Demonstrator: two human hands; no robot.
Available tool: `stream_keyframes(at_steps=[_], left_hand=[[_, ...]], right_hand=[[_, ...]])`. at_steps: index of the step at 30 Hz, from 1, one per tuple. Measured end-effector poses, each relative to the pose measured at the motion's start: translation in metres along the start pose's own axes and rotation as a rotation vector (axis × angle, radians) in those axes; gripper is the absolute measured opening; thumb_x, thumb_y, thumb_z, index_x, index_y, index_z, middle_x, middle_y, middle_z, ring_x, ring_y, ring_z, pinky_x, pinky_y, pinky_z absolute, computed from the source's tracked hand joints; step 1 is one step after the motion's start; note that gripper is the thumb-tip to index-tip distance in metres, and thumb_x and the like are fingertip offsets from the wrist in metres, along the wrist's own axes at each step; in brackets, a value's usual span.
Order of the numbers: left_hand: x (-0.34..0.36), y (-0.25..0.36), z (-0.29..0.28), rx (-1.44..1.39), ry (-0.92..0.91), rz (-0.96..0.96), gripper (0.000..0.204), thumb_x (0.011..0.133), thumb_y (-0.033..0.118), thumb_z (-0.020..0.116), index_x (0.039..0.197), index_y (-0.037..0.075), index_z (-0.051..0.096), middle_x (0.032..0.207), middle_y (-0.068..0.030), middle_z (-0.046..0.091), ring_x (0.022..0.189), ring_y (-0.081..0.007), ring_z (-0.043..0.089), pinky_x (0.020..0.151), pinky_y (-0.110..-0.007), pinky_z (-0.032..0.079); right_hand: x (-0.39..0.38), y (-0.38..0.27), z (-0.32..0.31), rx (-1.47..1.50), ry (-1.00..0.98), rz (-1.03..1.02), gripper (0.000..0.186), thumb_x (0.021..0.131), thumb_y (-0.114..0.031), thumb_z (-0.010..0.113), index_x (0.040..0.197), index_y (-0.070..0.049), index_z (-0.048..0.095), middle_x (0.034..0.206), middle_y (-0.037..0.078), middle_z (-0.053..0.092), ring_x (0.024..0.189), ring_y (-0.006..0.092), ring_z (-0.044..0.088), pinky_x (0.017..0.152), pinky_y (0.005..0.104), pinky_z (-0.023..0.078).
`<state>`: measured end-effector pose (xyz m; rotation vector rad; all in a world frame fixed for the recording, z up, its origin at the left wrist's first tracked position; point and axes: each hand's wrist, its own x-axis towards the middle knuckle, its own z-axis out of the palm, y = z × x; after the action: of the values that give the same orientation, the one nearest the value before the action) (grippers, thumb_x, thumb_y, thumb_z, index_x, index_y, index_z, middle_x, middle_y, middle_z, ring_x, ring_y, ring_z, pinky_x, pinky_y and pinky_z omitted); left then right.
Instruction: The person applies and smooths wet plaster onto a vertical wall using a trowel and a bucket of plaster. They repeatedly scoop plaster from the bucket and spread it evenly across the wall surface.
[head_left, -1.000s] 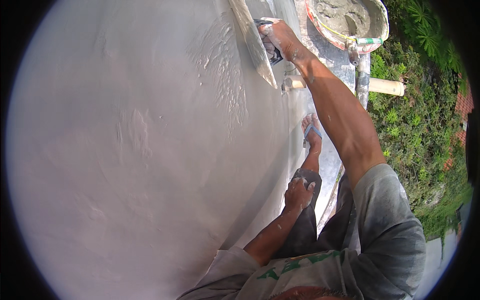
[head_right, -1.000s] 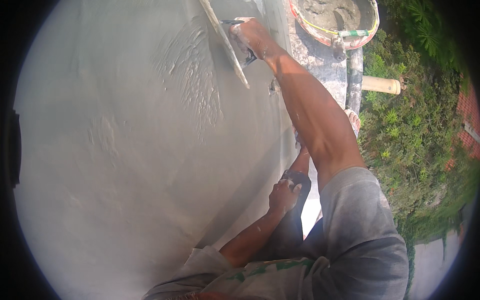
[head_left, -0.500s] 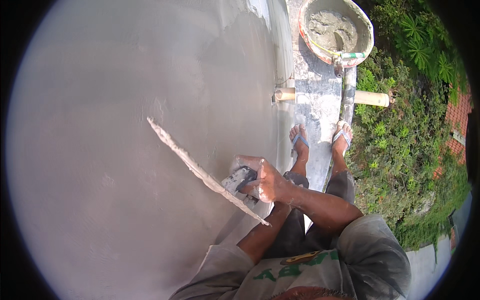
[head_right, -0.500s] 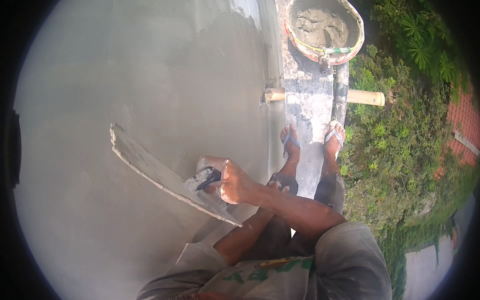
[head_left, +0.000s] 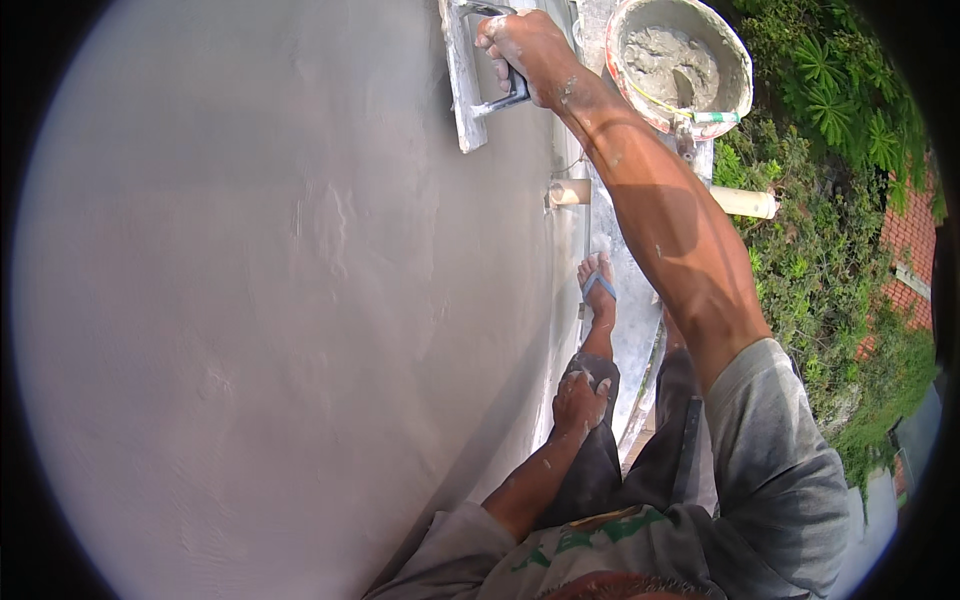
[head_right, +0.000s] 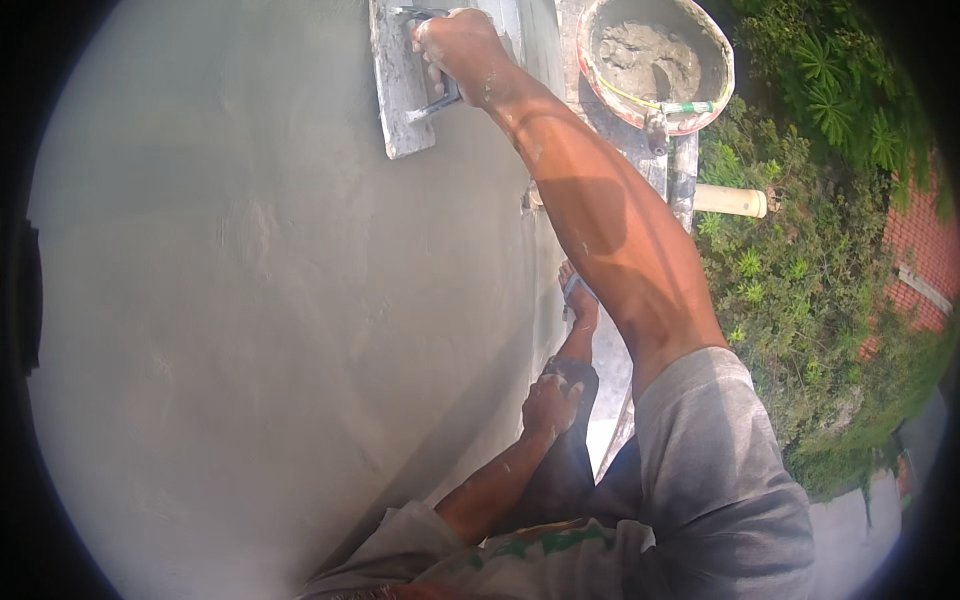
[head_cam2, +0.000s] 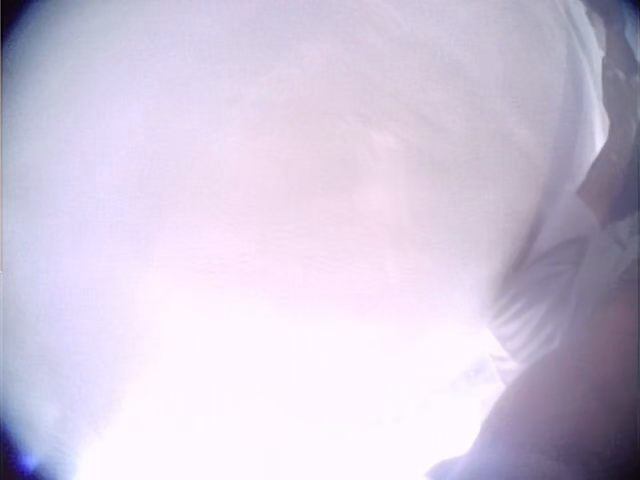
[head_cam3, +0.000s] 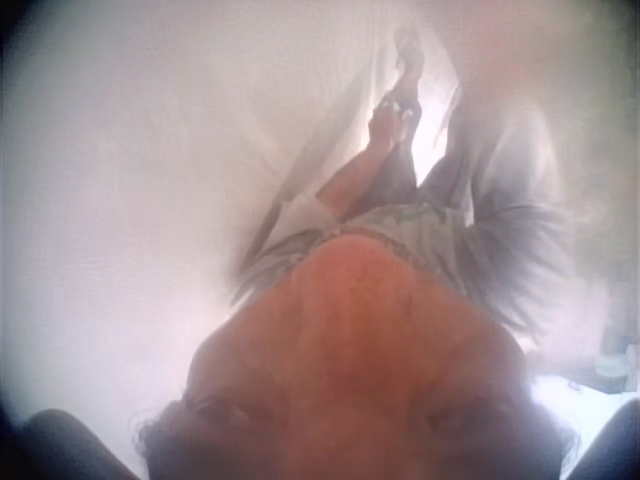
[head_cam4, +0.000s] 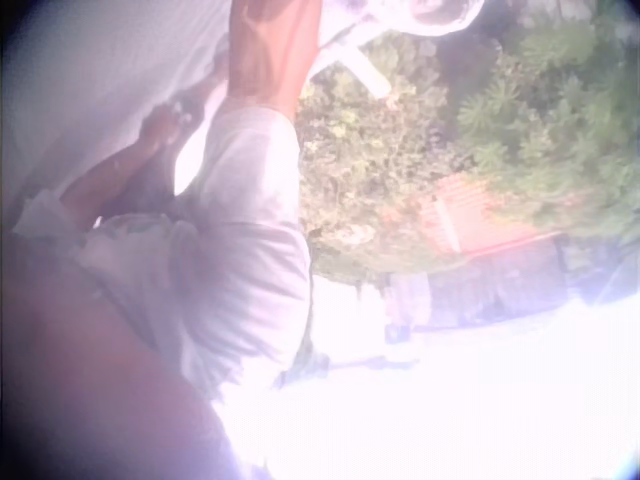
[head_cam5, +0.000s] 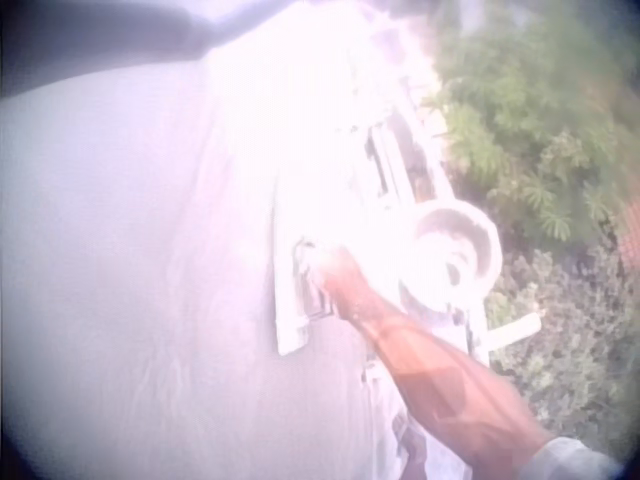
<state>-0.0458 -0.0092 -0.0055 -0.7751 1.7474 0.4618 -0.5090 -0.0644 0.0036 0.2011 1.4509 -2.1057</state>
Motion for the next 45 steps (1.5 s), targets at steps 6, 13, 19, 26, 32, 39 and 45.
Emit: stream_keyframes(at_steps=[6, 13, 19, 26, 32, 39, 45], left_hand=[[-0.002, 0.013, -0.008, 0.022, -0.06, -0.005, 0.062, 0.09, 0.05, 0.048, 0.133, 0.004, 0.045, 0.138, -0.0148, 0.044, 0.13, -0.0293, 0.038, 0.106, -0.042, 0.03], [0.003, 0.006, -0.003, 0.021, 0.018, 0.02, 0.06, 0.088, 0.05, 0.05, 0.126, 0.003, 0.048, 0.13, -0.0161, 0.049, 0.124, -0.0309, 0.043, 0.103, -0.043, 0.034], [-0.001, 0.0, -0.001, 0.012, 0.103, 0.057, 0.054, 0.086, 0.05, 0.053, 0.115, 0.004, 0.056, 0.122, -0.0148, 0.056, 0.116, -0.0311, 0.051, 0.097, -0.042, 0.041], [-0.007, 0.0, -0.009, -0.088, -0.057, -0.032, 0.059, 0.088, 0.048, 0.052, 0.121, -0.001, 0.053, 0.129, -0.0188, 0.051, 0.123, -0.0329, 0.045, 0.102, -0.043, 0.036], [-0.006, -0.01, 0.011, -0.061, 0.077, 0.066, 0.057, 0.087, 0.047, 0.053, 0.117, -0.001, 0.055, 0.125, -0.0199, 0.054, 0.119, -0.0341, 0.049, 0.1, -0.044, 0.037], [-0.006, -0.011, 0.008, -0.067, 0.069, 0.166, 0.054, 0.088, 0.045, 0.054, 0.117, 0.0, 0.054, 0.122, -0.0191, 0.055, 0.117, -0.0344, 0.049, 0.098, -0.045, 0.038], [0.021, -0.074, 0.1, -0.05, 0.717, 0.516, 0.04, 0.083, 0.039, 0.062, 0.095, 0.001, 0.059, 0.089, -0.0165, 0.063, 0.09, -0.0342, 0.061, 0.077, -0.043, 0.048]], right_hand=[[-0.168, 0.018, 0.038, -0.333, -0.013, 0.056, 0.016, 0.075, -0.009, 0.058, 0.086, 0.0, 0.051, 0.075, 0.012, 0.054, 0.069, 0.021, 0.054, 0.065, 0.0362, 0.045], [-0.108, 0.03, -0.033, -0.229, 0.042, -0.126, 0.02, 0.073, -0.015, 0.061, 0.088, -0.003, 0.056, 0.055, 0.005, 0.05, 0.049, 0.0152, 0.05, 0.05, 0.0322, 0.042], [0.058, 0.021, -0.064, 0.051, 0.003, -0.042, 0.013, 0.082, -0.015, 0.054, 0.087, -0.003, 0.058, 0.064, 0.002, 0.054, 0.049, 0.008, 0.048, 0.044, 0.0248, 0.039], [0.05, 0.017, -0.053, -0.184, -0.091, -0.136, 0.022, 0.084, -0.028, 0.053, 0.085, -0.006, 0.058, 0.062, 0.001, 0.051, 0.049, 0.0114, 0.049, 0.041, 0.0282, 0.041], [-0.05, 0.043, -0.03, -0.372, -0.203, -0.136, 0.027, 0.081, -0.016, 0.061, 0.102, 0.0, 0.062, 0.062, 0.001, 0.056, 0.049, 0.0071, 0.05, 0.047, 0.0229, 0.043], [-0.234, 0.081, 0.017, -0.197, -0.305, -0.037, 0.017, 0.067, 0.007, 0.057, 0.082, -0.002, 0.056, 0.072, 0.006, 0.055, 0.063, 0.0101, 0.049, 0.057, 0.0291, 0.041], [-0.329, 0.059, 0.047, -0.031, -0.428, 0.073, 0.031, 0.071, 0.004, 0.062, 0.102, 0.004, 0.056, 0.086, 0.006, 0.058, 0.077, 0.0115, 0.053, 0.069, 0.0268, 0.045]])
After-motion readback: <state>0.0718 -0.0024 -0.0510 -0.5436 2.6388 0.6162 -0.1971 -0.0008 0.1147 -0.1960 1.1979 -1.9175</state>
